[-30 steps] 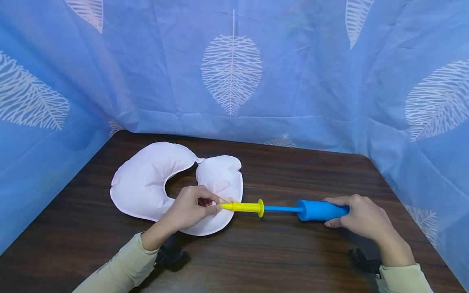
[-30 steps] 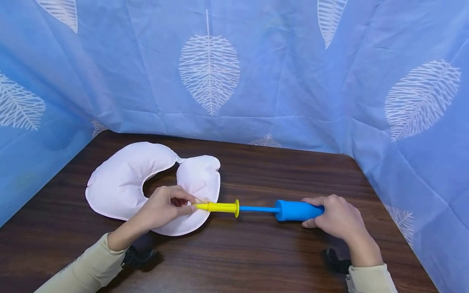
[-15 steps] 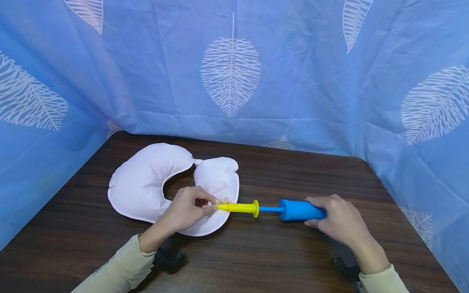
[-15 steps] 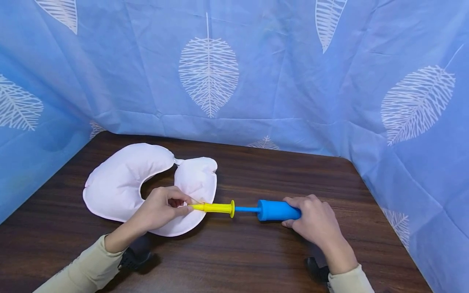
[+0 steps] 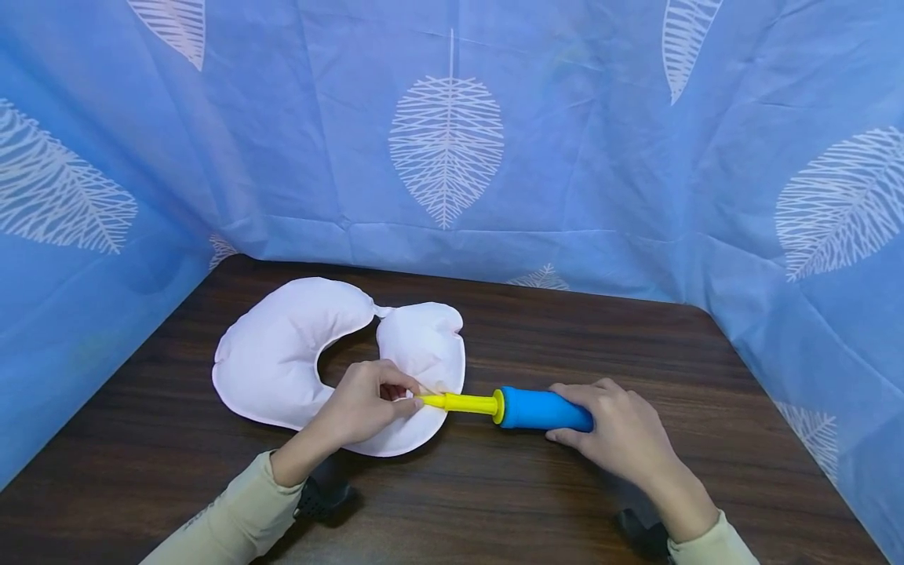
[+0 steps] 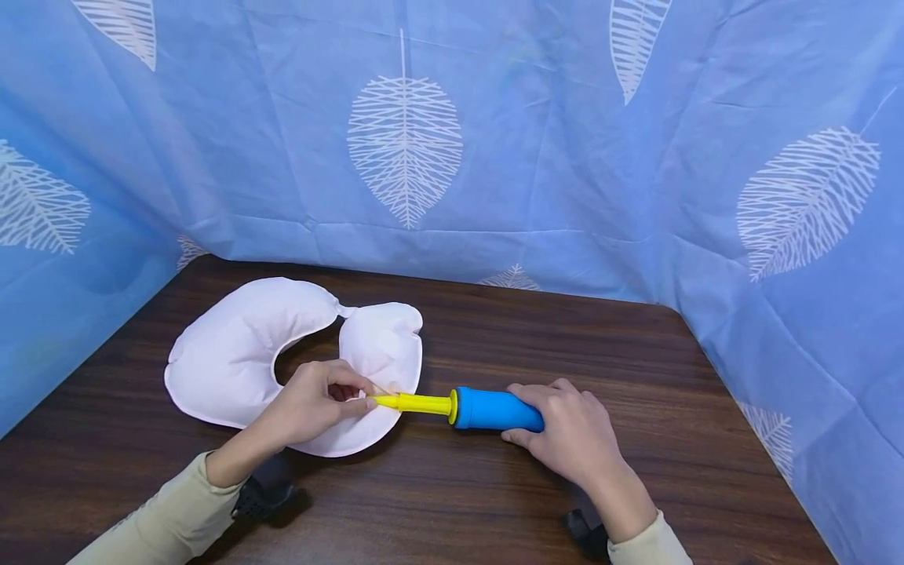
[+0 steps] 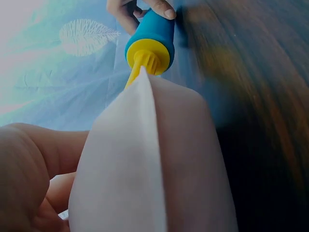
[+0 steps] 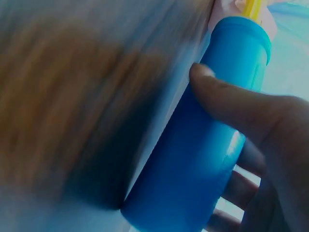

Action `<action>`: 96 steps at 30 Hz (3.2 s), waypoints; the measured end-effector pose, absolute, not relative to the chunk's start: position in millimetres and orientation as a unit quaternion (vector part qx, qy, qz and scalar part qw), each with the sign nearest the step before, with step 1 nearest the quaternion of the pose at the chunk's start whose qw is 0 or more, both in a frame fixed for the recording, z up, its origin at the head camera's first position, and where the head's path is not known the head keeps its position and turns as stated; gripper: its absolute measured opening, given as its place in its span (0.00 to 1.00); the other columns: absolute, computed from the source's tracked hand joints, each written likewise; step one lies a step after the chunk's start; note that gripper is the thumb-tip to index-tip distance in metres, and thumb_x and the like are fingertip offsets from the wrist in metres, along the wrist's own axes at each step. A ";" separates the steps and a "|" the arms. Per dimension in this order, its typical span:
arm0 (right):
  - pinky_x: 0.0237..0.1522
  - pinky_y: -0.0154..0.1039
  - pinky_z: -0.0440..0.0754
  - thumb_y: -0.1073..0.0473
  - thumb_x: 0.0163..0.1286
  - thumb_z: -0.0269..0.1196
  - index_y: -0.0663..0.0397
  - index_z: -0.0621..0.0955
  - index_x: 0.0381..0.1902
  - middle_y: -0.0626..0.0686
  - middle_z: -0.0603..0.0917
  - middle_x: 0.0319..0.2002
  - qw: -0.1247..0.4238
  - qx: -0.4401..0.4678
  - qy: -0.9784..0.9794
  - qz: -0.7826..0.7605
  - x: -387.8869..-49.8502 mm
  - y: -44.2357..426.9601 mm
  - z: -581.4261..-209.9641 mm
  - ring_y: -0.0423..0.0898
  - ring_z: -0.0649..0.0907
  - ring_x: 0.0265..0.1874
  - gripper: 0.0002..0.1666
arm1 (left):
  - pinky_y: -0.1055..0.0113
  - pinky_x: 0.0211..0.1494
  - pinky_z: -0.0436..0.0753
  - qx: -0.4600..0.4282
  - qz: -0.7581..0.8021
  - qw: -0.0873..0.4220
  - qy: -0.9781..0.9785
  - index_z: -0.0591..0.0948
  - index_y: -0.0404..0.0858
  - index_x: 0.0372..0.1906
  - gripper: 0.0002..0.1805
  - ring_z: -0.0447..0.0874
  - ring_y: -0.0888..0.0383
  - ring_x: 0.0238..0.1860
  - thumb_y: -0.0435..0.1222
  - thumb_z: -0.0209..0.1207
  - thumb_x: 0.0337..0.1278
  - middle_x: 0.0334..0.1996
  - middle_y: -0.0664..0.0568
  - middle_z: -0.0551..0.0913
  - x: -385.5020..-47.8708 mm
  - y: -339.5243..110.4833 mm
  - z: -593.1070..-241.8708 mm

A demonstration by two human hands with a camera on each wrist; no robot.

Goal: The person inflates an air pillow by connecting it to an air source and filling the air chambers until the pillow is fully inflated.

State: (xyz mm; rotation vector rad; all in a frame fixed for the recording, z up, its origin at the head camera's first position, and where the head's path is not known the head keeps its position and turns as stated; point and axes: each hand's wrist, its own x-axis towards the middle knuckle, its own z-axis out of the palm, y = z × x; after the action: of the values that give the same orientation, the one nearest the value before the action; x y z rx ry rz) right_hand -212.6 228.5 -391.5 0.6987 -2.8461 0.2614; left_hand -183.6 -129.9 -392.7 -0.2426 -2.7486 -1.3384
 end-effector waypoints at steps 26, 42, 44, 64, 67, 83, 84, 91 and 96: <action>0.45 0.67 0.83 0.50 0.54 0.84 0.51 0.86 0.67 0.68 0.88 0.58 0.031 0.170 -0.981 0.093 -236.2 296.7 -385.6 0.72 0.84 0.56 0.41 | 0.69 0.38 0.77 -0.074 -0.444 0.050 -0.891 0.94 0.40 0.35 0.05 0.76 0.59 0.31 0.28 0.75 0.55 0.27 0.55 0.82 -182.7 -129.1 -394.3; 0.48 0.61 0.86 0.46 0.55 0.84 0.42 0.85 0.68 0.52 0.92 0.56 0.119 0.266 -0.953 0.084 -215.5 231.0 -395.8 0.56 0.87 0.53 0.41 | 0.69 0.38 0.78 -0.099 -0.440 0.045 -0.892 0.94 0.40 0.37 0.04 0.76 0.59 0.32 0.30 0.75 0.57 0.28 0.55 0.82 -182.4 -128.0 -392.9; 0.46 0.60 0.87 0.45 0.55 0.84 0.41 0.86 0.67 0.52 0.92 0.56 0.113 0.258 -0.956 0.084 -215.9 234.3 -395.3 0.56 0.87 0.52 0.40 | 0.70 0.38 0.78 -0.104 -0.437 0.044 -0.892 0.94 0.40 0.37 0.04 0.76 0.59 0.32 0.30 0.74 0.57 0.28 0.55 0.83 -182.6 -127.6 -393.0; 0.46 0.71 0.79 0.53 0.59 0.81 0.48 0.82 0.72 0.73 0.81 0.67 -0.003 0.113 -0.987 0.110 -245.2 324.7 -386.7 0.80 0.75 0.65 0.42 | 0.70 0.37 0.77 -0.109 -0.441 0.054 -0.889 0.94 0.41 0.35 0.04 0.77 0.60 0.32 0.30 0.74 0.57 0.27 0.57 0.82 -181.9 -127.8 -394.9; 0.48 0.73 0.78 0.54 0.58 0.81 0.49 0.82 0.71 0.74 0.81 0.66 0.006 0.114 -0.987 0.112 -244.6 321.4 -388.4 0.80 0.76 0.64 0.42 | 0.70 0.37 0.78 -0.098 -0.442 0.056 -0.890 0.94 0.40 0.36 0.04 0.77 0.60 0.31 0.29 0.75 0.56 0.27 0.56 0.82 -181.5 -127.8 -394.9; 0.47 0.60 0.87 0.48 0.58 0.83 0.49 0.82 0.71 0.58 0.91 0.57 0.080 0.255 -0.959 0.098 -211.1 228.2 -389.7 0.58 0.89 0.52 0.44 | 0.69 0.39 0.78 -0.100 -0.438 0.060 -0.891 0.94 0.41 0.36 0.05 0.76 0.59 0.32 0.29 0.75 0.56 0.27 0.56 0.83 -181.6 -125.4 -391.8; 0.47 0.60 0.87 0.48 0.58 0.83 0.49 0.82 0.72 0.58 0.91 0.57 0.081 0.255 -0.959 0.098 -210.3 227.0 -390.1 0.58 0.89 0.52 0.44 | 0.69 0.39 0.78 -0.099 -0.437 0.060 -0.892 0.94 0.41 0.36 0.05 0.76 0.59 0.32 0.29 0.75 0.56 0.27 0.56 0.83 -181.6 -125.0 -391.8; 0.46 0.61 0.86 0.47 0.57 0.84 0.46 0.85 0.68 0.58 0.91 0.56 0.077 0.233 -0.965 0.097 -211.3 234.0 -389.0 0.60 0.88 0.53 0.41 | 0.69 0.38 0.78 -0.099 -0.436 0.057 -0.893 0.95 0.41 0.37 0.05 0.77 0.60 0.32 0.29 0.75 0.57 0.28 0.56 0.83 -181.7 -123.9 -392.6; 0.45 0.64 0.85 0.48 0.56 0.84 0.46 0.85 0.68 0.62 0.89 0.59 0.055 0.198 -0.973 0.101 -219.6 256.4 -387.0 0.67 0.87 0.56 0.41 | 0.69 0.38 0.79 -0.101 -0.435 0.063 -0.893 0.95 0.41 0.37 0.06 0.77 0.60 0.32 0.29 0.75 0.57 0.28 0.56 0.83 -181.4 -125.5 -392.6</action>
State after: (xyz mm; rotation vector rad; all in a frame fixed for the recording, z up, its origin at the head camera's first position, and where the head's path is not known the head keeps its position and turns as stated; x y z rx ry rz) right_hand -219.6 256.4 -387.0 0.6024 -2.9556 0.3052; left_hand -181.4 -125.5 -392.6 -0.3053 -2.6969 -1.3141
